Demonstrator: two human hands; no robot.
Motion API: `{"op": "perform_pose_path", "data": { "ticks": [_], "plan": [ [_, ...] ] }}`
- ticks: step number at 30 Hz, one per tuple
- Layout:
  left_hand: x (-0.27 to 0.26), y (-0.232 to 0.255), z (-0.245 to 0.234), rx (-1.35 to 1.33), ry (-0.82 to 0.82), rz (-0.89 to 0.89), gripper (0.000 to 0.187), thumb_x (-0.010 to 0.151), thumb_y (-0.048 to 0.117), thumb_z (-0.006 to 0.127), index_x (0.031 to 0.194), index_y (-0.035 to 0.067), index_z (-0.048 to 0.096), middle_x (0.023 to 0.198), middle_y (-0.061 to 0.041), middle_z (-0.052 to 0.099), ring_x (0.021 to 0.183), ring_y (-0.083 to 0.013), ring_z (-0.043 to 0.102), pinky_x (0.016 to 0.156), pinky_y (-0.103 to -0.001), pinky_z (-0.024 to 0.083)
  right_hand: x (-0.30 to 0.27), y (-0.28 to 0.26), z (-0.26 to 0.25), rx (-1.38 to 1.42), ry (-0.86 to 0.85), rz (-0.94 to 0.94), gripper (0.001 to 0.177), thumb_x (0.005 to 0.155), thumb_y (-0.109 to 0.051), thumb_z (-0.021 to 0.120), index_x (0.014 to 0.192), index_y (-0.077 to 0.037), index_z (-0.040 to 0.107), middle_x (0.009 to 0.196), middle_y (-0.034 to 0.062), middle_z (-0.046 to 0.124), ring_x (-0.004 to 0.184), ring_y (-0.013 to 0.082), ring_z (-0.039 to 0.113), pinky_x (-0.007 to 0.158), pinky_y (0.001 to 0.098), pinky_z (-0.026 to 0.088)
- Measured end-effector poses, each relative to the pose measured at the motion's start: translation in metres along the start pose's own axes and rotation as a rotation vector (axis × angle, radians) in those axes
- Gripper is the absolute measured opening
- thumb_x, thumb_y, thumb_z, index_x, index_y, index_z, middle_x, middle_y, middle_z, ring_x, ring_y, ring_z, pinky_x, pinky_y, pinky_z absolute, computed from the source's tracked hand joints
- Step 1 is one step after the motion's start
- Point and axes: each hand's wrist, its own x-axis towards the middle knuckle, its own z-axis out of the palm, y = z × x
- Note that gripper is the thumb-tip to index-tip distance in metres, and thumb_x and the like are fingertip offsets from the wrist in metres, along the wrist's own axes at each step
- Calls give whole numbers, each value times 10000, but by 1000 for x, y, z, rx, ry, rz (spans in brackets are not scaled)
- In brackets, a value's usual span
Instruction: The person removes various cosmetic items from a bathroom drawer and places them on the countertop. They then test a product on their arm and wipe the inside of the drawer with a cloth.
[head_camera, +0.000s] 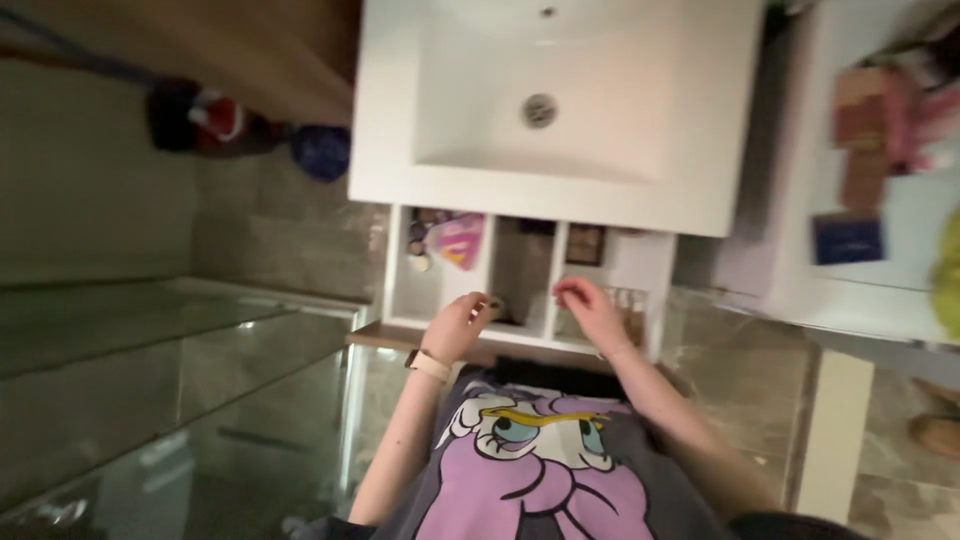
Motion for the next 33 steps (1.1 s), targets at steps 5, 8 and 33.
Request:
{"op": "perform_pose_path", "data": {
  "ticks": [5,8,33],
  "plan": [
    [-36,-84,-31,-40,37,-47,314,1005,311,598,1270,149,644,1115,-138,750,1053,-354,718,894,-498,582,72,60,151,239,-266,239,312,1005,-6,563,1310,-30,624,1204,165,697,1000,238,716,891,390,603],
    [-68,-118,-48,-111,68,-98,311,1002,287,598,1260,122,653,1118,-181,742,1059,-397,703,893,-522,577,125,120,221,17,-259,250,449,935,-17,625,1382,-32,590,1283,206,670,1066,310,711,855,409,619],
    [-101,-189,-93,-229,94,-226,283,999,320,579,1230,179,664,1096,-144,751,1016,-360,729,854,-489,592,154,113,321,-1199,-96,-297,410,875,-175,728,1260,-141,590,1264,183,589,1038,425,682,777,538,642]
  ]
}}
